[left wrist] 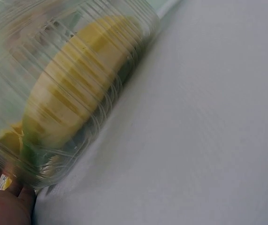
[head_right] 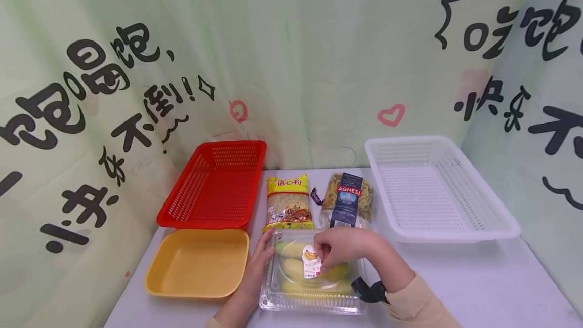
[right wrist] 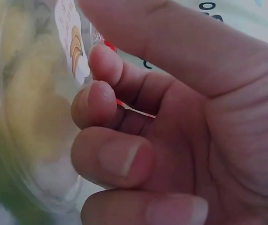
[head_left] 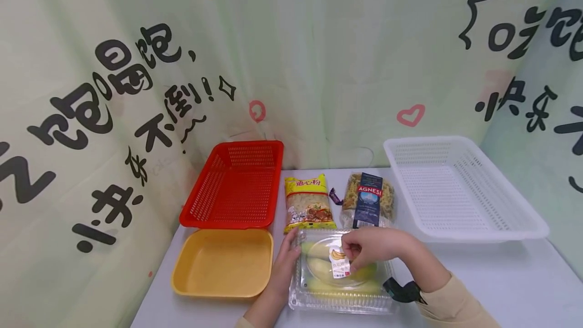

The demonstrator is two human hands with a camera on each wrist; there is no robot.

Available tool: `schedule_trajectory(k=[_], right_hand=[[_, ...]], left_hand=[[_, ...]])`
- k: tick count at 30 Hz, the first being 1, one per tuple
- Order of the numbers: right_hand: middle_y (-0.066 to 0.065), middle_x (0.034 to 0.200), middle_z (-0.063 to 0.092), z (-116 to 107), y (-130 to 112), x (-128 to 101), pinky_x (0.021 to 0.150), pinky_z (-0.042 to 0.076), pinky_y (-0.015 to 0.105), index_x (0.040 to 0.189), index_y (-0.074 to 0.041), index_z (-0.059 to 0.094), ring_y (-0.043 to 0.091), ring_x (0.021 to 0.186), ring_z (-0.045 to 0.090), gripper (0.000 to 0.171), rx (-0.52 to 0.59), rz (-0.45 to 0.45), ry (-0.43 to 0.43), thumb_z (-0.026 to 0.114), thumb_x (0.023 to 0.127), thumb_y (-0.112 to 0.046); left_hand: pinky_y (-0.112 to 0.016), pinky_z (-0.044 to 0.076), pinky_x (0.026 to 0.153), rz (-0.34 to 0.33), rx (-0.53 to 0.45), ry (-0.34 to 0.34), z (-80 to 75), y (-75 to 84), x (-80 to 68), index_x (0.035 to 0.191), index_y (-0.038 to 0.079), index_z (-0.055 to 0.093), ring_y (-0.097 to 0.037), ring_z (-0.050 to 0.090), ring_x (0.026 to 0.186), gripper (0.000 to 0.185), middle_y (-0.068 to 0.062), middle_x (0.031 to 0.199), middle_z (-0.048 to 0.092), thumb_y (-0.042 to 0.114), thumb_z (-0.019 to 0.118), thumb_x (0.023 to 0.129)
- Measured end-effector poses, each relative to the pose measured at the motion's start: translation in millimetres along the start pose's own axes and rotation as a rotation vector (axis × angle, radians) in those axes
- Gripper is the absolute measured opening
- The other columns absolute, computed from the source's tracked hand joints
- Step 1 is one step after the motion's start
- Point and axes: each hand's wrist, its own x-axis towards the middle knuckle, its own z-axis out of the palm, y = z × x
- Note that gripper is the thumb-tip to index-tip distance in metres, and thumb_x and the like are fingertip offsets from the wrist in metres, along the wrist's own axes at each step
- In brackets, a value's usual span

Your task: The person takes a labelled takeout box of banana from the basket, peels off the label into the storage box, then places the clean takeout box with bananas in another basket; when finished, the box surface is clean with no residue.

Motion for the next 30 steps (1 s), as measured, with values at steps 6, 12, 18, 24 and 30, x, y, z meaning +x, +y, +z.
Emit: schedule_trajectory(k=[6, 12, 18, 24, 30], right_hand=[[-0.009, 0.067, 0.042, 2.4, -2.7, 2.2, 0.057, 0.032, 0.020, 0.081, -0.013, 0.055, 0.005, 0.063, 0.038, 0.031, -0.060, 0.002, -0.030, 0.083, 0.078, -0.027], [-0.010, 0.067, 0.040, 4.7, -5.9, 2.8, 0.057, 0.029, 0.020, 0.082, -0.019, 0.055, 0.004, 0.062, 0.035, 0.033, -0.169, 0.006, -0.039, 0.085, 0.075, -0.031], [-0.011, 0.066, 0.040, 5.4, -7.7, 3.2, 0.057, 0.029, 0.019, 0.083, -0.021, 0.056, 0.003, 0.061, 0.035, 0.027, -0.192, -0.034, -0.048, 0.082, 0.078, -0.028], [-0.016, 0.066, 0.044, 5.4, -4.4, 5.1, 0.058, 0.034, 0.015, 0.084, -0.026, 0.063, -0.003, 0.060, 0.039, 0.011, -0.200, -0.175, -0.073, 0.073, 0.088, -0.024], [-0.020, 0.068, 0.043, 5.9, 0.1, 8.2, 0.059, 0.035, 0.013, 0.083, -0.026, 0.059, -0.006, 0.062, 0.039, 0.012, -0.274, -0.317, -0.061, 0.063, 0.093, -0.020]], left_hand=[[-0.058, 0.002, 0.123, 0.019, 0.005, 0.006, -0.5, -3.4, 2.0, 0.156, 0.019, 0.028, -0.035, 0.003, 0.154, 0.061, -0.010, 0.166, 0.014, 0.028, 0.047, 0.098], [-0.058, 0.002, 0.122, 0.006, 0.007, 0.021, 1.2, -3.8, 2.7, 0.155, 0.021, 0.031, -0.035, 0.003, 0.154, 0.059, -0.010, 0.166, 0.014, 0.028, 0.047, 0.098], [-0.056, 0.004, 0.123, 0.016, 0.010, 0.016, 0.5, -3.8, 2.4, 0.155, 0.019, 0.030, -0.033, 0.004, 0.154, 0.059, -0.009, 0.166, 0.015, 0.027, 0.046, 0.099], [-0.057, 0.004, 0.123, 0.021, 0.019, 0.016, -0.1, -3.4, 1.5, 0.155, 0.018, 0.030, -0.035, 0.005, 0.154, 0.059, -0.010, 0.166, 0.016, 0.027, 0.046, 0.099], [-0.056, 0.002, 0.123, 0.029, 0.011, 0.004, -0.9, -3.4, 1.7, 0.155, 0.017, 0.029, -0.033, 0.004, 0.154, 0.060, -0.009, 0.166, 0.016, 0.026, 0.046, 0.099]])
